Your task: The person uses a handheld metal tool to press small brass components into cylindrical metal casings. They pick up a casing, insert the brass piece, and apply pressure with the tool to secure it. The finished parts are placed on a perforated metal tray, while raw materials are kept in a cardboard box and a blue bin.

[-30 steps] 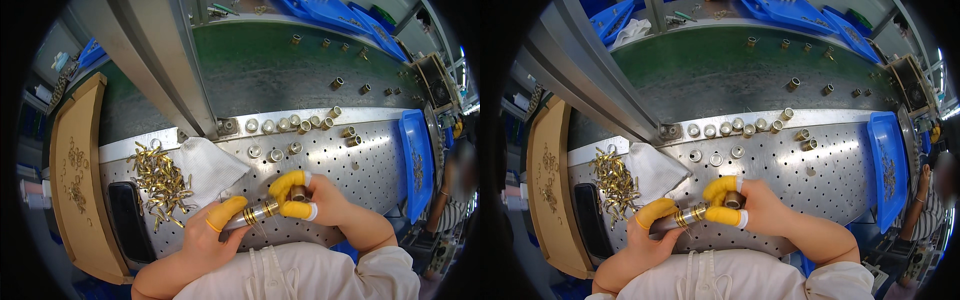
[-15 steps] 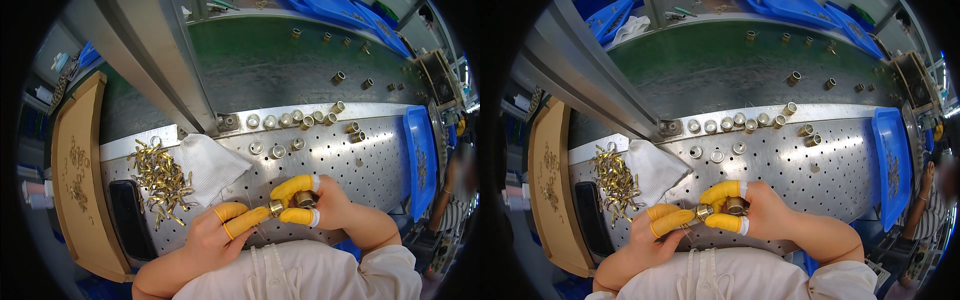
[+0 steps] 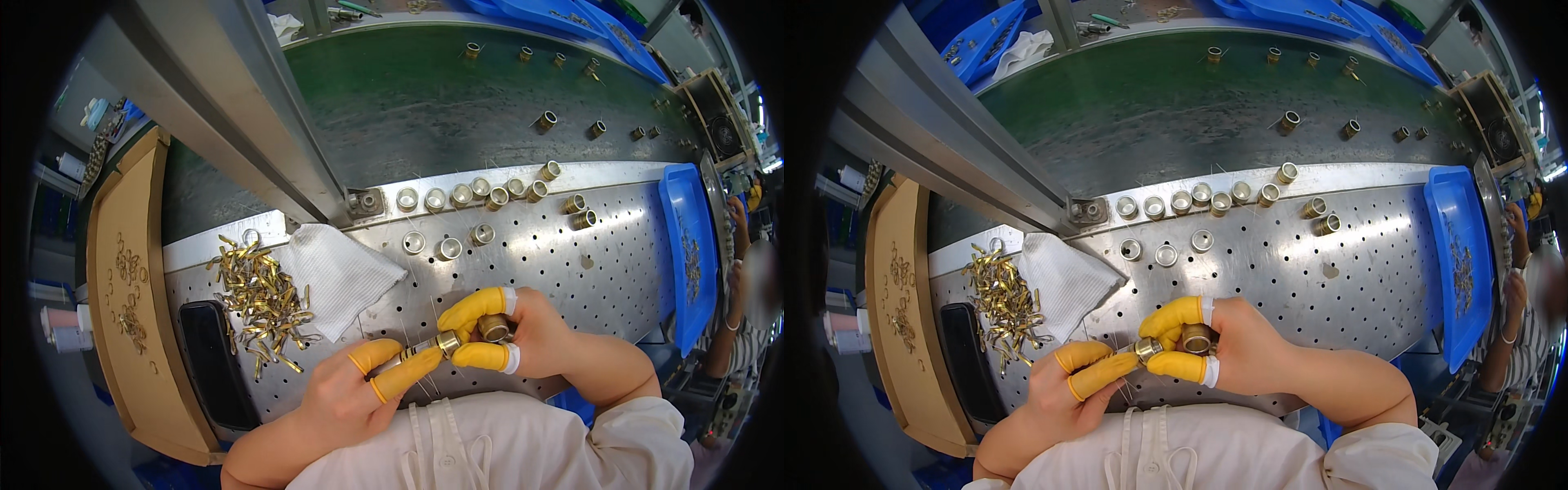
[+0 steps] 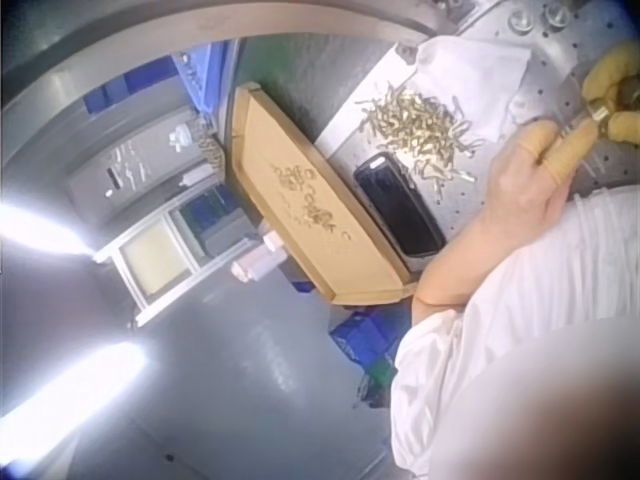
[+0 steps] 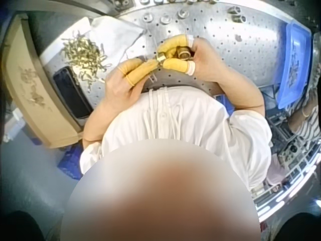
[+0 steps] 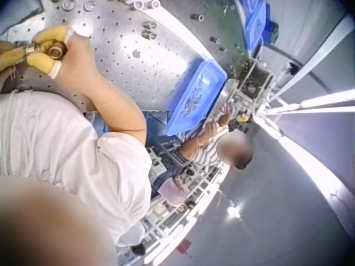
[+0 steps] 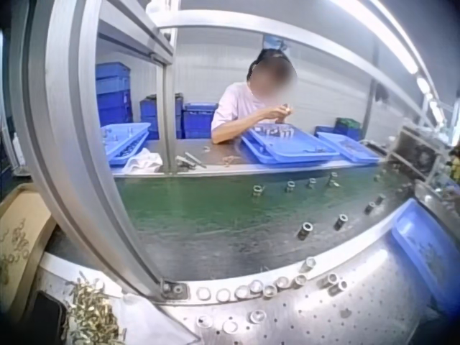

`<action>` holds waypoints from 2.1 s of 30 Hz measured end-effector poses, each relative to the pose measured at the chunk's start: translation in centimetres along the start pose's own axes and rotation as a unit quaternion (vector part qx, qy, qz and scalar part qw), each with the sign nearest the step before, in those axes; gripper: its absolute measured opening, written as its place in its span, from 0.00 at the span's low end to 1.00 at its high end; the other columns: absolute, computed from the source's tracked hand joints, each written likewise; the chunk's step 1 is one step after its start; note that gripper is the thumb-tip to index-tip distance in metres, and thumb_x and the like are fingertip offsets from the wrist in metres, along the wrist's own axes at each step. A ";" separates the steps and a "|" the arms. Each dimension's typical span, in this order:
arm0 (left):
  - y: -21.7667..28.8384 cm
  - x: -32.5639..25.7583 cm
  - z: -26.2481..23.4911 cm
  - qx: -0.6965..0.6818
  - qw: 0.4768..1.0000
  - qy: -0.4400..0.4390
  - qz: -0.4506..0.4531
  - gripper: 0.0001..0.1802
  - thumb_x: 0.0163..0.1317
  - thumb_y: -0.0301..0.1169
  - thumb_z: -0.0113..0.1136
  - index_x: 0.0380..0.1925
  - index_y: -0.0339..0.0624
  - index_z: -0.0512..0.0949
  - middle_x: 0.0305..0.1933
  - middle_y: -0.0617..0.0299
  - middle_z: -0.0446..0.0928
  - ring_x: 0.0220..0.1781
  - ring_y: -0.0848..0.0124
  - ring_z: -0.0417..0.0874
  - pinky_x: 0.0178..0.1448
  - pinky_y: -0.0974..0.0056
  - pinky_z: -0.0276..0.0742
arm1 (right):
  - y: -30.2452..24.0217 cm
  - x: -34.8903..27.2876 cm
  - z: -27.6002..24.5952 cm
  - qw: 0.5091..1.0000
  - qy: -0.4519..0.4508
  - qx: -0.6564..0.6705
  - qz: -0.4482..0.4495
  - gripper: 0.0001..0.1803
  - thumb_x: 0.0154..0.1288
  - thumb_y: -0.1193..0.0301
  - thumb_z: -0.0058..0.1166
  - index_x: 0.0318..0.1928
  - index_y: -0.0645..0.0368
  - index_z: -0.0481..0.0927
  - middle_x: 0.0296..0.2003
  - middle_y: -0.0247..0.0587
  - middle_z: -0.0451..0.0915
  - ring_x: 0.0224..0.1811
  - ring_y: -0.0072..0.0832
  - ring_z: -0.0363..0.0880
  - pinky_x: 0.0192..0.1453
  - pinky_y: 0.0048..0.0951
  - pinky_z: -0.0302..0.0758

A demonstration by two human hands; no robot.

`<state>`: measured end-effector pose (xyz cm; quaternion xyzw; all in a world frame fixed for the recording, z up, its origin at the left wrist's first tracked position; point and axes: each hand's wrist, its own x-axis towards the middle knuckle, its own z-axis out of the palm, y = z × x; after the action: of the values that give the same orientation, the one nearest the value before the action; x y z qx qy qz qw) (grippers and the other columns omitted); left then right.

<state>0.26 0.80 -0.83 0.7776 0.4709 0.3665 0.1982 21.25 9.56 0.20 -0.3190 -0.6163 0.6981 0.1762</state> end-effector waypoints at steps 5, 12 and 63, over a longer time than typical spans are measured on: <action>-0.1 -0.2 0.1 -0.002 1.000 0.011 0.007 0.14 0.42 0.24 0.65 0.34 0.41 0.81 0.30 0.56 0.75 0.25 0.65 0.77 0.27 0.68 0.73 | 0.1 0.1 0.0 1.000 -0.001 0.007 0.005 0.17 0.51 0.76 0.64 0.42 0.65 0.76 0.32 0.35 0.77 0.31 0.16 0.73 0.34 0.17 0.70; -0.1 0.0 0.2 -0.003 1.000 0.021 0.010 0.15 0.42 0.24 0.65 0.35 0.41 0.81 0.30 0.56 0.75 0.26 0.64 0.77 0.28 0.67 0.74 | -0.1 0.1 -0.1 1.000 -0.001 0.015 0.005 0.17 0.51 0.76 0.64 0.42 0.65 0.76 0.32 0.36 0.77 0.32 0.17 0.74 0.35 0.17 0.71; 0.6 -0.5 0.5 -0.079 0.996 -0.003 -0.048 0.24 0.39 0.24 0.70 0.40 0.32 0.74 0.32 0.51 0.78 0.29 0.60 0.81 0.34 0.65 0.77 | 0.7 0.3 0.9 0.976 -0.032 -0.141 -0.166 0.16 0.47 0.73 0.66 0.39 0.59 0.80 0.27 0.38 0.76 0.26 0.28 0.73 0.29 0.24 0.69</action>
<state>0.79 0.13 -0.95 0.7373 0.4761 0.3904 0.2780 20.51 8.96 -0.53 -0.2116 -0.7582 0.5751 0.2229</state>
